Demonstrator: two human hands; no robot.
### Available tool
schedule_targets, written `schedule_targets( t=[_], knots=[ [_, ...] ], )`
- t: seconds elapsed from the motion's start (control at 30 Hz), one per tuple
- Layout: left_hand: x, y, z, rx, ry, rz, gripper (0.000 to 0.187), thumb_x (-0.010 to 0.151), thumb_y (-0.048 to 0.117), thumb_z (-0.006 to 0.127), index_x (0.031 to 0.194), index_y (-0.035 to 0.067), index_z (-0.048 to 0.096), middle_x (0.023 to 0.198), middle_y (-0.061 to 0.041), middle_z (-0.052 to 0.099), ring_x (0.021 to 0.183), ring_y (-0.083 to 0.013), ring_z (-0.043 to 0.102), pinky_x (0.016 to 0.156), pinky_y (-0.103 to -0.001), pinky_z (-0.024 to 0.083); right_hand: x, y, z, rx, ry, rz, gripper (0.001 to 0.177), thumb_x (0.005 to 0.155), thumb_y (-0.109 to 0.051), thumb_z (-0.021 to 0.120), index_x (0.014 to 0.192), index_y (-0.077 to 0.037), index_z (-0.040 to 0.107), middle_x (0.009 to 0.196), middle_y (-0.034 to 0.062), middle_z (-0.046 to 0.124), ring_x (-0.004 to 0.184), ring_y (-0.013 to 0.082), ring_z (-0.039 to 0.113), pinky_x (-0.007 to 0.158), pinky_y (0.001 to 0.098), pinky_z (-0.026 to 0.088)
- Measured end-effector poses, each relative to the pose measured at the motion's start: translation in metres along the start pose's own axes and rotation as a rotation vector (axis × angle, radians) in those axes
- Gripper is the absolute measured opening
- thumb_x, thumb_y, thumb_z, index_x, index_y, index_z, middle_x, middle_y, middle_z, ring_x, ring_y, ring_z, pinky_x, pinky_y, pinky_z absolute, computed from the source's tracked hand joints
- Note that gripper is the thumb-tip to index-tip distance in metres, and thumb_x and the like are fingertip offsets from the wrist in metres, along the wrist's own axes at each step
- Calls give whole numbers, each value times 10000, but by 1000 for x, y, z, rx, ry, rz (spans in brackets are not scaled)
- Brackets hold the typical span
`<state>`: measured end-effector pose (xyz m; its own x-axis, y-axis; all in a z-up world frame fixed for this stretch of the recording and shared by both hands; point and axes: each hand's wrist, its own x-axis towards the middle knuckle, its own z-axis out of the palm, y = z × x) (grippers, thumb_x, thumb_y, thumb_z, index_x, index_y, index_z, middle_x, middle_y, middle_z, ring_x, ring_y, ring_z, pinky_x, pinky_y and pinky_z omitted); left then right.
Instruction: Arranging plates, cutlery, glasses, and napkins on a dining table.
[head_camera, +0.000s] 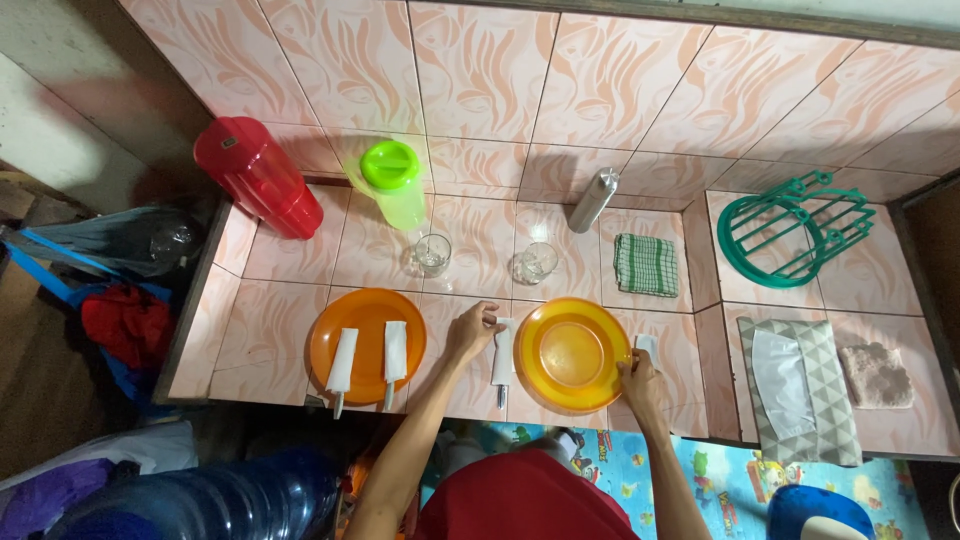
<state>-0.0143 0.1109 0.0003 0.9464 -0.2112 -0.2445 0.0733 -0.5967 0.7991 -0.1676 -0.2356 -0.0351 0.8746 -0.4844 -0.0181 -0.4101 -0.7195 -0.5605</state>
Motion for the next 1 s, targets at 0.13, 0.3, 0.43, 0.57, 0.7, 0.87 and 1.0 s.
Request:
schedule_targets(
  t=[0.13,0.3,0.43,0.57,0.7,0.87,1.0],
  knots=[
    [-3,4,-6,-8,-31,-21,514,822,344,827,1258,136,652,1071,-26,784,935,-202,761,826,-344,578,2,-1,-1,9,-4,1,415,924,-288,703,1266,-69,618,920,188,761,844,401,738,716,499,573],
    [-5,-1,-11,0,-32,16,536,846,362,816,1272,103,619,1112,-13,786,989,-184,747,871,-318,565,6,14,11,-33,62,-56,460,886,-286,747,1286,-90,632,931,191,732,856,399,717,733,503,560],
    [6,-37,-18,-47,-83,118,426,883,332,792,1203,90,650,1098,-20,768,1005,-162,741,858,-313,570,-11,-44,-20,-126,224,-173,545,798,-290,804,1276,-88,639,982,225,664,858,408,676,720,507,542],
    [24,-92,-55,-133,4,206,278,852,227,781,1094,100,731,1014,-38,789,916,-173,766,796,-327,598,-28,-108,-28,-48,289,-261,477,819,-258,806,1237,-85,654,1087,219,627,872,383,668,709,492,540],
    [14,-119,-123,-13,119,128,258,832,228,820,1034,85,750,955,-91,794,892,-232,759,791,-361,588,-50,-180,-11,179,51,-268,357,815,-270,827,1085,-64,715,925,144,718,730,269,713,631,398,568],
    [15,-157,-138,124,185,108,323,792,270,853,1014,57,752,984,-133,774,921,-295,739,811,-399,573,-93,-232,59,270,-425,-285,308,867,-252,768,1123,-91,711,859,73,770,639,190,733,594,352,578],
    [9,-161,-143,189,137,57,355,773,279,852,1007,35,745,986,-138,778,931,-290,752,823,-395,582,-124,-263,106,264,-687,-345,296,864,-246,795,1098,-83,719,876,71,794,663,165,745,608,312,578]
  ],
)
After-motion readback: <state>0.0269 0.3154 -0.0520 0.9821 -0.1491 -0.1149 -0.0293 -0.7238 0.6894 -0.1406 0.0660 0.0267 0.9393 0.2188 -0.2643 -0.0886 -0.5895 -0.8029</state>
